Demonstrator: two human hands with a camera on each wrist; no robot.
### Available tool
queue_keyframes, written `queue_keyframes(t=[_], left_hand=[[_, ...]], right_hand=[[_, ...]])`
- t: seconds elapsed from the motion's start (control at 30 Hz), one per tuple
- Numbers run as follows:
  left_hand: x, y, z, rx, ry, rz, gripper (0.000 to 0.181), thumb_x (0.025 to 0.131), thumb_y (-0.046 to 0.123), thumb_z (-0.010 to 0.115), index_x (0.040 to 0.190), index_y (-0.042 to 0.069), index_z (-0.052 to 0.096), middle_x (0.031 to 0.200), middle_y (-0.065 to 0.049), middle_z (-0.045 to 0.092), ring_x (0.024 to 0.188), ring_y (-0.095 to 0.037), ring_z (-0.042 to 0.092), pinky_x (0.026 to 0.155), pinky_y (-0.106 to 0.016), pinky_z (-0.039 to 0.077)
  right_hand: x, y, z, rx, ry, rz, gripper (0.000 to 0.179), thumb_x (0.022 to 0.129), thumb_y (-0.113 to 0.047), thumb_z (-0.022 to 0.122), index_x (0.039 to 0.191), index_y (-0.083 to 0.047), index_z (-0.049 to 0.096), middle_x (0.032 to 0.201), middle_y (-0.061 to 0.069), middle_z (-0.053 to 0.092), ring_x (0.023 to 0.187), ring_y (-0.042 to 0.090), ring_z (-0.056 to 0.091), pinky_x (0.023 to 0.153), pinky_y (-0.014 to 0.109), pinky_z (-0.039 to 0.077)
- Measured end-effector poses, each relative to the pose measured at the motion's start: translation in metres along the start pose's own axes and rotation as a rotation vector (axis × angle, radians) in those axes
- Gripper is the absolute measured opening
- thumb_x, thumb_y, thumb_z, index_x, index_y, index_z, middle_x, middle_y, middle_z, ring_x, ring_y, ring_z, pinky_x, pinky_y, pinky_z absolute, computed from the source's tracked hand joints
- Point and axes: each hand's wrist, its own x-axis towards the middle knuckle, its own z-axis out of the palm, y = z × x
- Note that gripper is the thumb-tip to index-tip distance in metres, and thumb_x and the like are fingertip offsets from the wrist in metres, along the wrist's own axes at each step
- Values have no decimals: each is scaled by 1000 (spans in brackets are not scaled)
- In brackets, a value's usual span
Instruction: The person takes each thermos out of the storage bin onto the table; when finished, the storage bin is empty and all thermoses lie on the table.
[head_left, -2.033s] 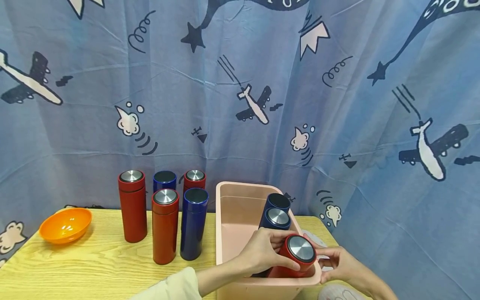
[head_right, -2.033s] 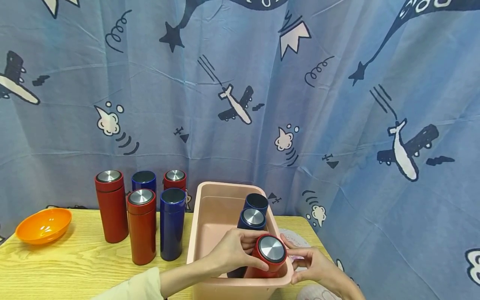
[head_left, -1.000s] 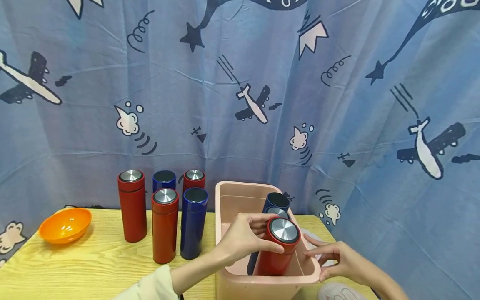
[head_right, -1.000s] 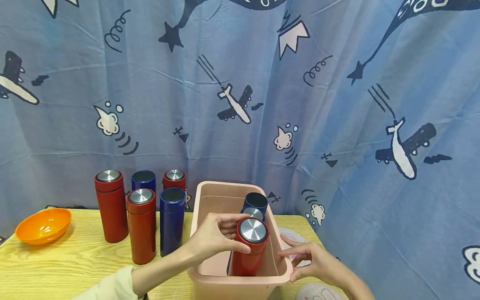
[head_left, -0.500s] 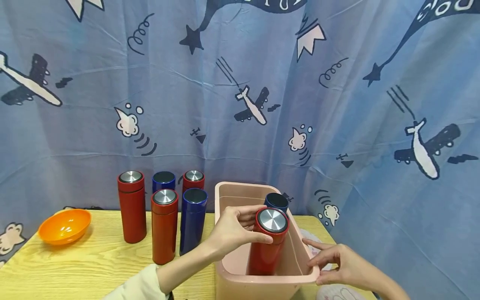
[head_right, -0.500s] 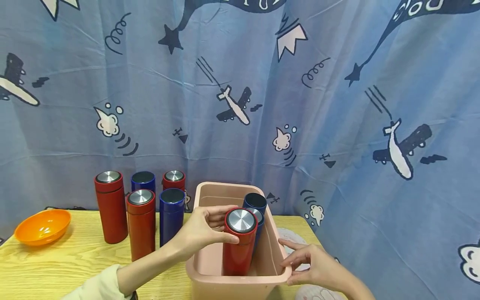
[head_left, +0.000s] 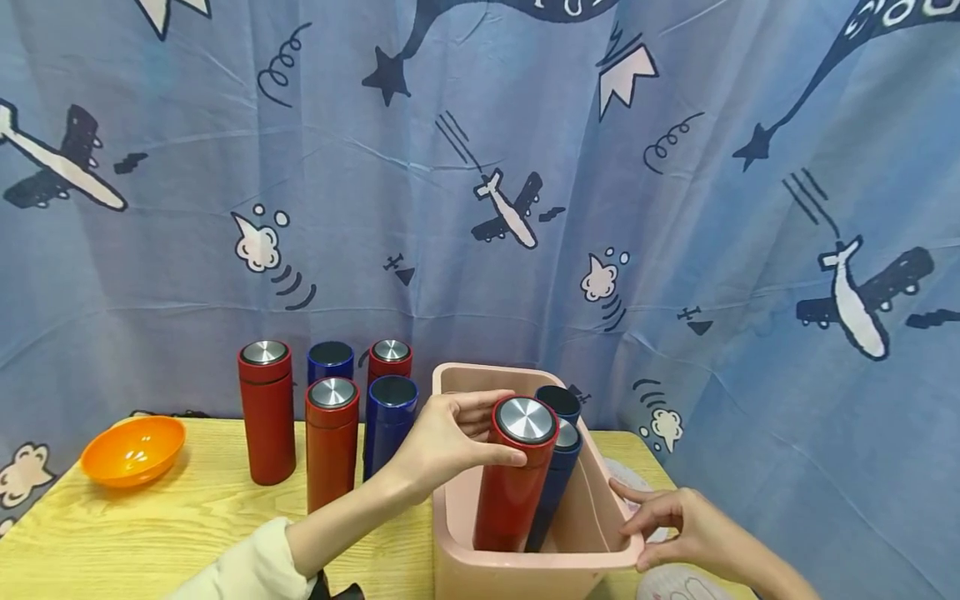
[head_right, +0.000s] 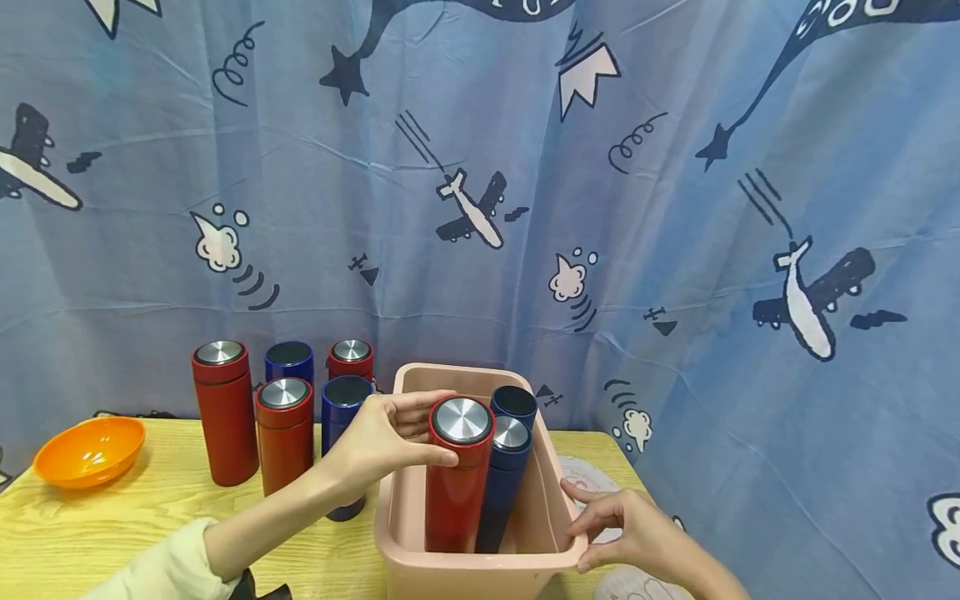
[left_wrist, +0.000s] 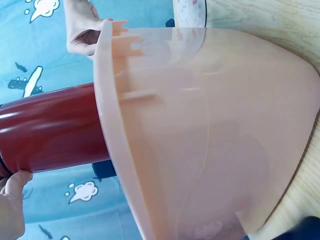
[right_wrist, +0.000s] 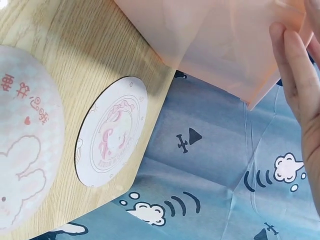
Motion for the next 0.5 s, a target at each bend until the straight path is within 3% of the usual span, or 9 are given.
queue_keyframes(t=[0.5], left_hand=[[9,17,-12,52,-1,-51,59,69,2,84,125,3,64,112,-11,69,106,-22,65,88,-34,53]], right_hand=[[0,5,0,60,-30,-42,21,80,-1,73,102,1,72,136,-18,43,121,-5,45,73,25,57]])
